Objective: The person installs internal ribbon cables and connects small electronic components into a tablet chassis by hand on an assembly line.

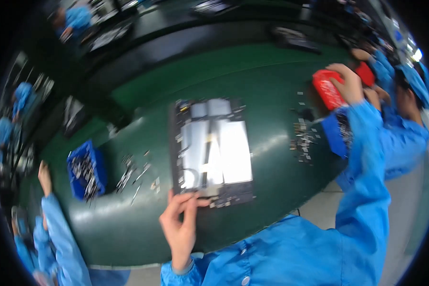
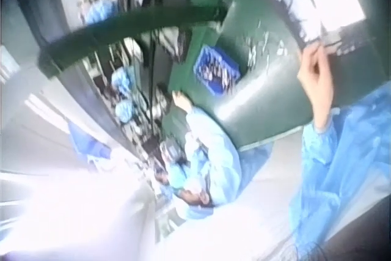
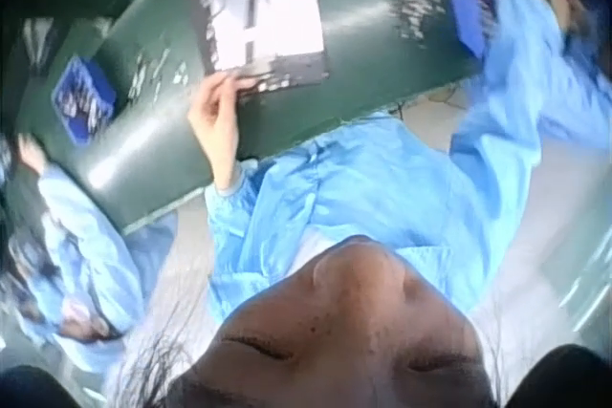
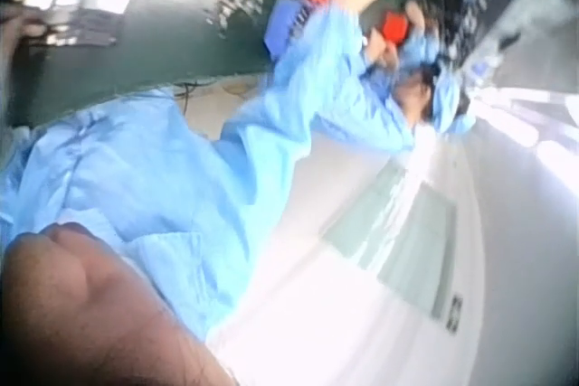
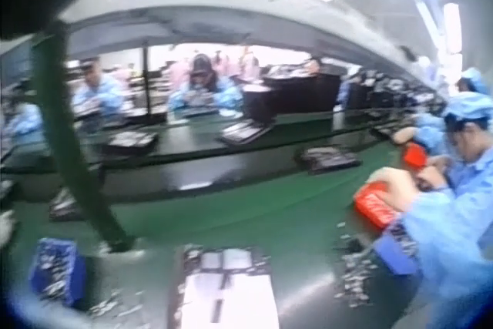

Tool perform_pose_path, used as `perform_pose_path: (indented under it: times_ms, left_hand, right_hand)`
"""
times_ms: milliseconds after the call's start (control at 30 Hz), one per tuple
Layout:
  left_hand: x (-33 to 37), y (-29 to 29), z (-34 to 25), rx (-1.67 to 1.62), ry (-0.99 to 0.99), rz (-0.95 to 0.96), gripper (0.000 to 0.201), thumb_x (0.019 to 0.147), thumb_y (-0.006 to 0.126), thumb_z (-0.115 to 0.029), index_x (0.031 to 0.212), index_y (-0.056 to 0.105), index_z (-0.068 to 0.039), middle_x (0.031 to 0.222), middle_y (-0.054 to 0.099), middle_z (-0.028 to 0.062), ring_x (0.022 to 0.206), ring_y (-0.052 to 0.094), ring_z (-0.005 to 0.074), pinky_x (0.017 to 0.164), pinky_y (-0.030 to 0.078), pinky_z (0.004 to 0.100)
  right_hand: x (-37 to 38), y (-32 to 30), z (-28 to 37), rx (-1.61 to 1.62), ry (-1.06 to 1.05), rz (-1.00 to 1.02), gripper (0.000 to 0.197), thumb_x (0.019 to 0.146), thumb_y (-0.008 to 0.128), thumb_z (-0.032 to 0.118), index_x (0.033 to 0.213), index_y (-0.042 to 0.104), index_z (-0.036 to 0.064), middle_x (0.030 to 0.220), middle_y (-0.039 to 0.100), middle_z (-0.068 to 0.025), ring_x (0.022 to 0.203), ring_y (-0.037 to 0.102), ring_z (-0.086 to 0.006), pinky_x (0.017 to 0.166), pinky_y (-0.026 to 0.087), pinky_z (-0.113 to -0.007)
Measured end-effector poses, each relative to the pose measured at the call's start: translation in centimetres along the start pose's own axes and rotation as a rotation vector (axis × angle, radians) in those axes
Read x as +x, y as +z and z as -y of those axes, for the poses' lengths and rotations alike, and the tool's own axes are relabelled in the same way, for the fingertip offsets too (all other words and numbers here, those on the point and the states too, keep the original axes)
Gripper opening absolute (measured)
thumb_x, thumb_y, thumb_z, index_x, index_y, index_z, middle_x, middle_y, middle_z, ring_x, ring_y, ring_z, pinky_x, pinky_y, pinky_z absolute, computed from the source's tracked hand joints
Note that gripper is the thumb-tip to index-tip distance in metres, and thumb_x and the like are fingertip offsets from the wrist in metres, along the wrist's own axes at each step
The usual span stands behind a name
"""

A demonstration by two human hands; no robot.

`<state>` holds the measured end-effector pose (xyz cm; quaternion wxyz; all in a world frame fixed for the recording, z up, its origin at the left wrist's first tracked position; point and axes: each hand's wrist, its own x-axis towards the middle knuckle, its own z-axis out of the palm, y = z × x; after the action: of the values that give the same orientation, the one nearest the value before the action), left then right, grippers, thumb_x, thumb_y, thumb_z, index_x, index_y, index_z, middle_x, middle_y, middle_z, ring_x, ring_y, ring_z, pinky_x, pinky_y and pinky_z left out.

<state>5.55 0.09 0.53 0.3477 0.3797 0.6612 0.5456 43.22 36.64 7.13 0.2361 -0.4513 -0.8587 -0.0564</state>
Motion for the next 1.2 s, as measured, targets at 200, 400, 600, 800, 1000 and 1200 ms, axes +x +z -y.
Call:
perform_pose_path:
  times_ms: [200, 400, 600, 800, 1000, 1200]
  left_hand:
    - [0.0, 0.1, -0.8, -0.023, -0.033, 0.134, 0.011, 0.095, 0.055, -0.009, 0.099, 0.063, -0.003, 0.084, 0.075, 0.0044, 0.089, 0.069, 0.0132, 0.118, 0.008, 0.049]
    - [-2.9, 0.5, -1.6, 0.119, 0.014, 0.292, 0.01, 0.091, 0.06, -0.008, 0.098, 0.067, -0.006, 0.082, 0.073, 0.0013, 0.086, 0.069, 0.0197, 0.113, 0.007, 0.0574]
    - [-3.7, -0.1, -3.0, 0.233, 0.009, 0.191, 0.009, 0.086, 0.063, -0.002, 0.092, 0.07, -0.003, 0.083, 0.075, 0.0024, 0.089, 0.07, 0.018, 0.113, 0.019, 0.052]
    - [-3.1, -0.2, -2.5, 0.255, 0.235, 0.119, 0.025, 0.078, 0.076, -0.013, 0.101, 0.07, -0.003, 0.099, 0.073, 0.0089, 0.106, 0.066, 0.0253, 0.108, 0.035, 0.0492]
    - [-4.0, 0.2, 1.5, 0.76, 0.246, 0.155, 0.058, 0.071, 0.08, -0.029, 0.118, 0.065, 0.001, 0.122, 0.062, 0.0218, 0.123, 0.055, 0.0354, 0.104, 0.044, 0.0409]
    - [-4.1, 0.0, 1.8, 0.865, 0.399, 0.127, 0.053, 0.073, 0.078, -0.032, 0.113, 0.067, -0.001, 0.121, 0.063, 0.0183, 0.118, 0.059, 0.0312, 0.098, 0.049, 0.0384]
  right_hand:
    - [-10.9, 3.3, 26.2, 0.807, -0.102, 0.631, 0.085, 0.083, 0.071, 0.019, 0.152, 0.023, 0.0052, 0.159, 0.008, -0.0225, 0.147, 0.014, -0.0395, 0.117, 0.018, -0.044]
    - [-13.5, 4.0, 28.6, 0.913, -0.035, 0.461, 0.075, 0.085, 0.064, 0.008, 0.15, 0.029, 0.0032, 0.156, 0.02, -0.0263, 0.144, 0.022, -0.0435, 0.115, 0.022, -0.047]
    - [-11.9, 1.2, 30.1, 0.572, -0.438, 0.29, 0.037, 0.072, 0.071, 0.0, 0.109, 0.071, 0.0025, 0.115, 0.06, -0.0165, 0.103, 0.062, -0.0327, 0.089, 0.052, -0.041]
    - [-8.7, 3.0, 32.3, 0.753, -0.454, 0.429, 0.031, 0.072, 0.071, 0.004, 0.103, 0.074, 0.004, 0.095, 0.067, -0.0142, 0.077, 0.066, -0.0233, 0.066, 0.055, -0.029]
    - [-5.0, 5.7, 34.8, 1.239, 0.566, 0.784, 0.036, 0.082, 0.072, -0.003, 0.116, 0.061, -0.0058, 0.076, 0.068, -0.0058, 0.069, 0.067, -0.0104, 0.065, 0.054, -0.023]
    - [-4.9, 7.6, 35.2, 1.112, 0.532, 0.866, 0.046, 0.081, 0.072, -0.004, 0.124, 0.058, -0.0003, 0.072, 0.064, -0.0032, 0.068, 0.066, -0.0093, 0.065, 0.054, -0.022]
